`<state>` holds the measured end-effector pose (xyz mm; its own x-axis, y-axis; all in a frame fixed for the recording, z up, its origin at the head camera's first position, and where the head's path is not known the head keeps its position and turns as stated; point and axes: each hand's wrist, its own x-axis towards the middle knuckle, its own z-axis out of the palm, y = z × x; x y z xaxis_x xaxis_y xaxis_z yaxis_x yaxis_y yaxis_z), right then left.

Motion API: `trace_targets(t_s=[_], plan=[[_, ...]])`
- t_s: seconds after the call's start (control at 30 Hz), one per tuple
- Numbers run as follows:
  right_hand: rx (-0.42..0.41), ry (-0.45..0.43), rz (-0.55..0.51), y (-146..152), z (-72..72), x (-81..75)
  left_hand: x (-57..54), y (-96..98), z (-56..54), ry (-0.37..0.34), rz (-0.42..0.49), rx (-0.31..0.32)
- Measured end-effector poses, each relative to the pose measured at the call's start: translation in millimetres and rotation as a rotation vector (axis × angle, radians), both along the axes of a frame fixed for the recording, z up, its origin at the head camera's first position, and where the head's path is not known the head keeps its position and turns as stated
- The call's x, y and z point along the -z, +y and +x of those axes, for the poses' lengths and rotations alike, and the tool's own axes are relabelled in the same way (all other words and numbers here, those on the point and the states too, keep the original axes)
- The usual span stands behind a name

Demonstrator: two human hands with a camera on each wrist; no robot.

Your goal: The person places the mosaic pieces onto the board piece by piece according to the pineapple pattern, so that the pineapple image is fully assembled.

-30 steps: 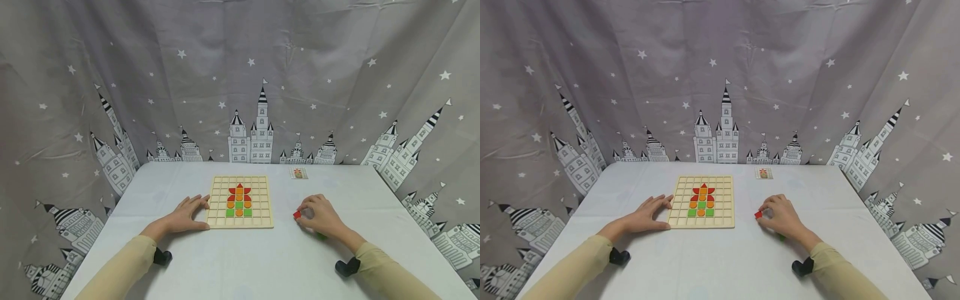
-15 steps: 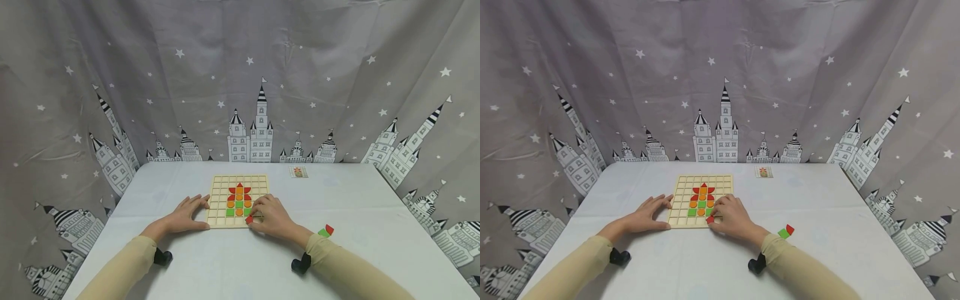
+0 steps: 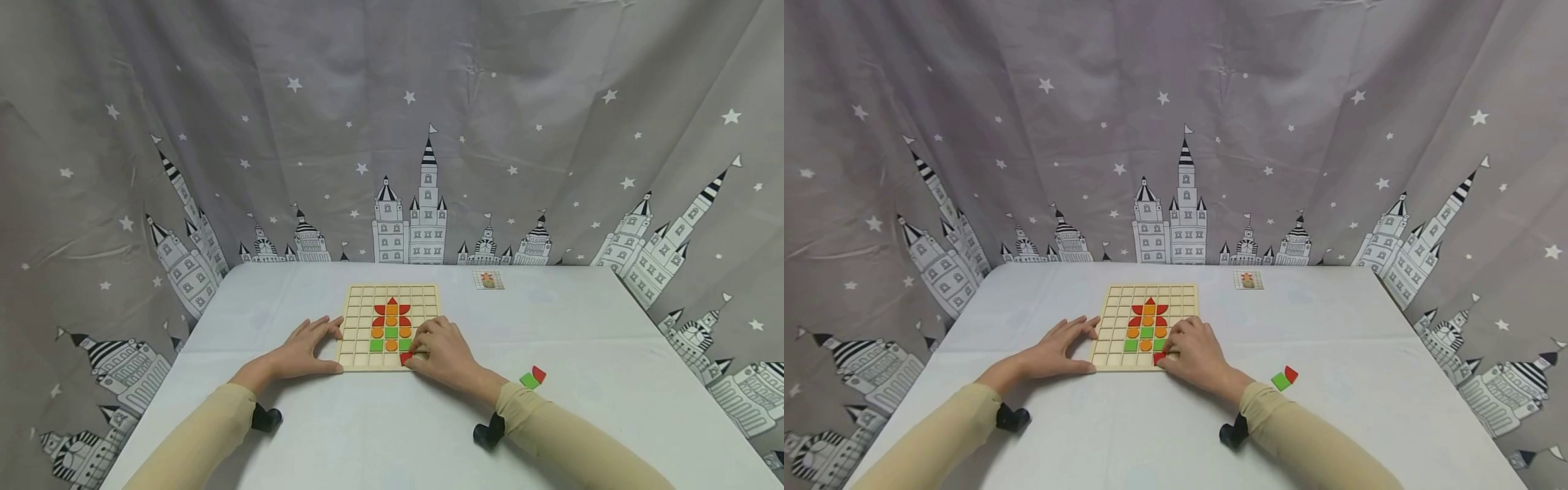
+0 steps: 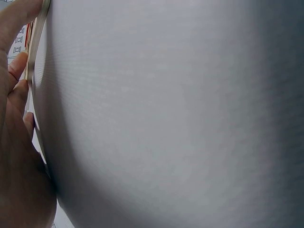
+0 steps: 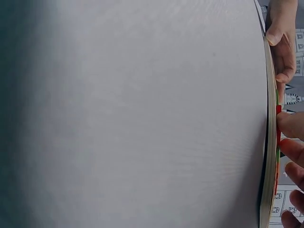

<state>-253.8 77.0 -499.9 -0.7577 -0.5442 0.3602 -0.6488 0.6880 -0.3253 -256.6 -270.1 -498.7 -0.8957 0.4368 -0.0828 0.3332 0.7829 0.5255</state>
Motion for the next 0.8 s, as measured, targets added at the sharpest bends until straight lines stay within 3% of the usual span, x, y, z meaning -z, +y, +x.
trace_targets(t_s=[0.3,0.47,0.63,0.8], plan=[[0.014,0.005,-0.011,-3,-1.4,0.8,2.1,-0.1,-0.8,0.005,0.013,0.005],[0.045,-0.020,-0.006,8,-2.9,-12.4,2.6,0.1,-1.5,0.006,0.013,0.004],[0.106,-0.057,-0.037,47,-6.8,-30.7,3.3,0.0,-1.9,0.013,0.015,0.006],[0.149,-0.148,-0.026,108,-6.4,-36.0,3.5,-0.4,-1.6,0.017,0.009,0.008]])
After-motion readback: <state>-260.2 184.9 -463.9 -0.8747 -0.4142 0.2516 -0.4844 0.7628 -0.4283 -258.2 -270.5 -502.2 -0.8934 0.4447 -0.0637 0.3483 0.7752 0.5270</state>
